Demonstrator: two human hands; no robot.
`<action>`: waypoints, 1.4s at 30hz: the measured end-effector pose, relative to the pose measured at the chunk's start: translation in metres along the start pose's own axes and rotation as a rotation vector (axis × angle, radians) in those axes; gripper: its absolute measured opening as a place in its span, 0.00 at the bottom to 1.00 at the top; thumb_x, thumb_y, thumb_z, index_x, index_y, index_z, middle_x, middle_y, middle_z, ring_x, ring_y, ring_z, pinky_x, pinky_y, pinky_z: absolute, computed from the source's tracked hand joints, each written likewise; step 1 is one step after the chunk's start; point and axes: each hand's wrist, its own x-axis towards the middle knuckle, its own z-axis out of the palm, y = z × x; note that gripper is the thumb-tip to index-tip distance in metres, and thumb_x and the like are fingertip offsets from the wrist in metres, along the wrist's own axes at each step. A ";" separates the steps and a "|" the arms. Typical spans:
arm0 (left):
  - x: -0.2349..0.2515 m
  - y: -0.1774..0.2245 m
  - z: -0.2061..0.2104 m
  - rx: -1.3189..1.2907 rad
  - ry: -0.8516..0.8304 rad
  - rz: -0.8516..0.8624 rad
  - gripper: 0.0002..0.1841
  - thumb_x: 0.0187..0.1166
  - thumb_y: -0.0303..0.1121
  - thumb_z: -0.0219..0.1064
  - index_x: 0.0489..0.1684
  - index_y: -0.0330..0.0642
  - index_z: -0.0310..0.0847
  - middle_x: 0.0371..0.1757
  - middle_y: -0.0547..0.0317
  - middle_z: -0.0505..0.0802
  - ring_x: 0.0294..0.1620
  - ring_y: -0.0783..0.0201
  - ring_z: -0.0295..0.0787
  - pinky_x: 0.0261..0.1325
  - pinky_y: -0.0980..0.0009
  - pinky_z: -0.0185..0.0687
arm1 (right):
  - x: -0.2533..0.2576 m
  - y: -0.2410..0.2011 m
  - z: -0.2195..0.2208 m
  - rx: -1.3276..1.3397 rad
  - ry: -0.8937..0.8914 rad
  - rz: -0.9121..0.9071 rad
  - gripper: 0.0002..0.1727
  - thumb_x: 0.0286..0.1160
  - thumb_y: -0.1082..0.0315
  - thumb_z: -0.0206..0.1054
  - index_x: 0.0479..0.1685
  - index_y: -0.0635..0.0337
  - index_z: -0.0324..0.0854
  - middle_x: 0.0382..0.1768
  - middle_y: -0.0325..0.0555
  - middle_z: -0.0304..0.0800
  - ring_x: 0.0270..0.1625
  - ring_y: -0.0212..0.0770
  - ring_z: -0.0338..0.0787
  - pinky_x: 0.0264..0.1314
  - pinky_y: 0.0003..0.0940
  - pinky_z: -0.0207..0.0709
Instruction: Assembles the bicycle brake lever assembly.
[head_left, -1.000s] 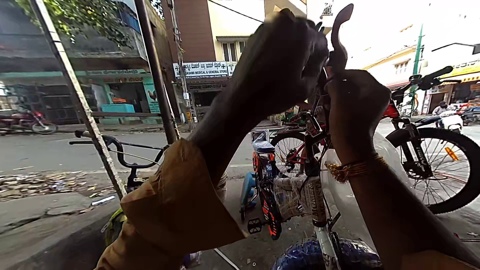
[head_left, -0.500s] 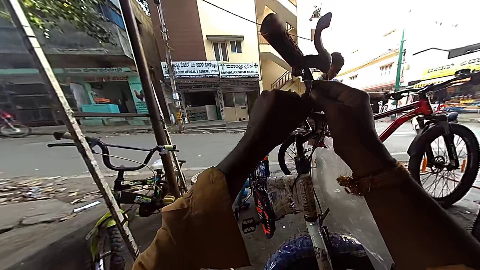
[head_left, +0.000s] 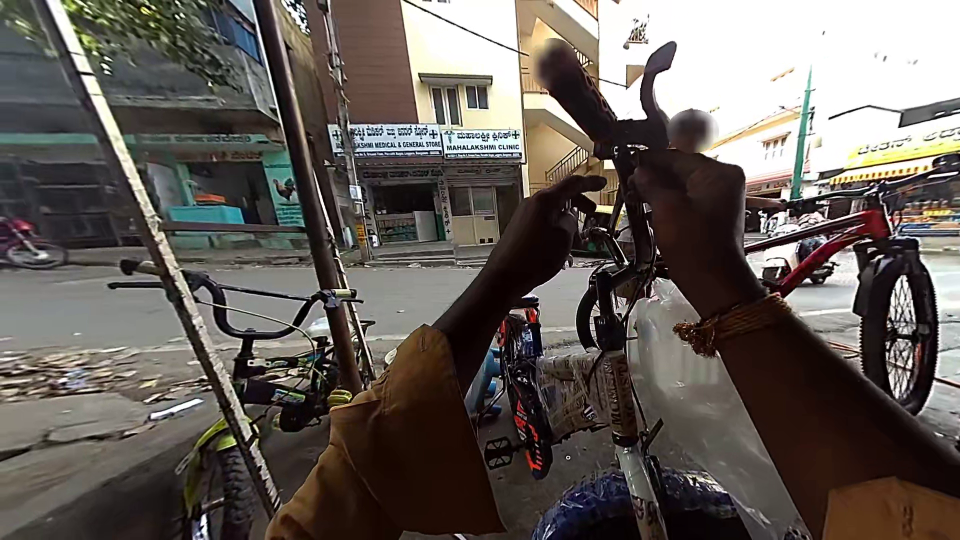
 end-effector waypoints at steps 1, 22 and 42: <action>-0.001 -0.002 -0.001 -0.052 0.002 -0.003 0.27 0.88 0.23 0.48 0.83 0.56 0.73 0.60 0.61 0.93 0.31 0.66 0.89 0.31 0.69 0.86 | 0.000 0.001 0.001 -0.011 0.009 -0.003 0.09 0.81 0.65 0.68 0.50 0.53 0.93 0.38 0.36 0.96 0.40 0.28 0.94 0.47 0.31 0.90; 0.012 0.011 -0.006 -0.357 0.126 -0.141 0.17 0.91 0.27 0.54 0.74 0.33 0.76 0.51 0.52 0.97 0.29 0.65 0.92 0.30 0.73 0.87 | 0.000 -0.003 0.000 -0.147 0.011 -0.102 0.10 0.83 0.67 0.64 0.51 0.55 0.91 0.41 0.37 0.95 0.41 0.25 0.92 0.48 0.26 0.87; 0.025 0.026 -0.022 -0.292 0.076 -0.192 0.13 0.88 0.31 0.62 0.59 0.34 0.88 0.39 0.54 0.98 0.23 0.68 0.91 0.25 0.75 0.84 | -0.003 -0.007 0.009 -0.602 0.123 -0.216 0.16 0.86 0.60 0.55 0.48 0.50 0.91 0.42 0.46 0.94 0.46 0.48 0.93 0.44 0.56 0.79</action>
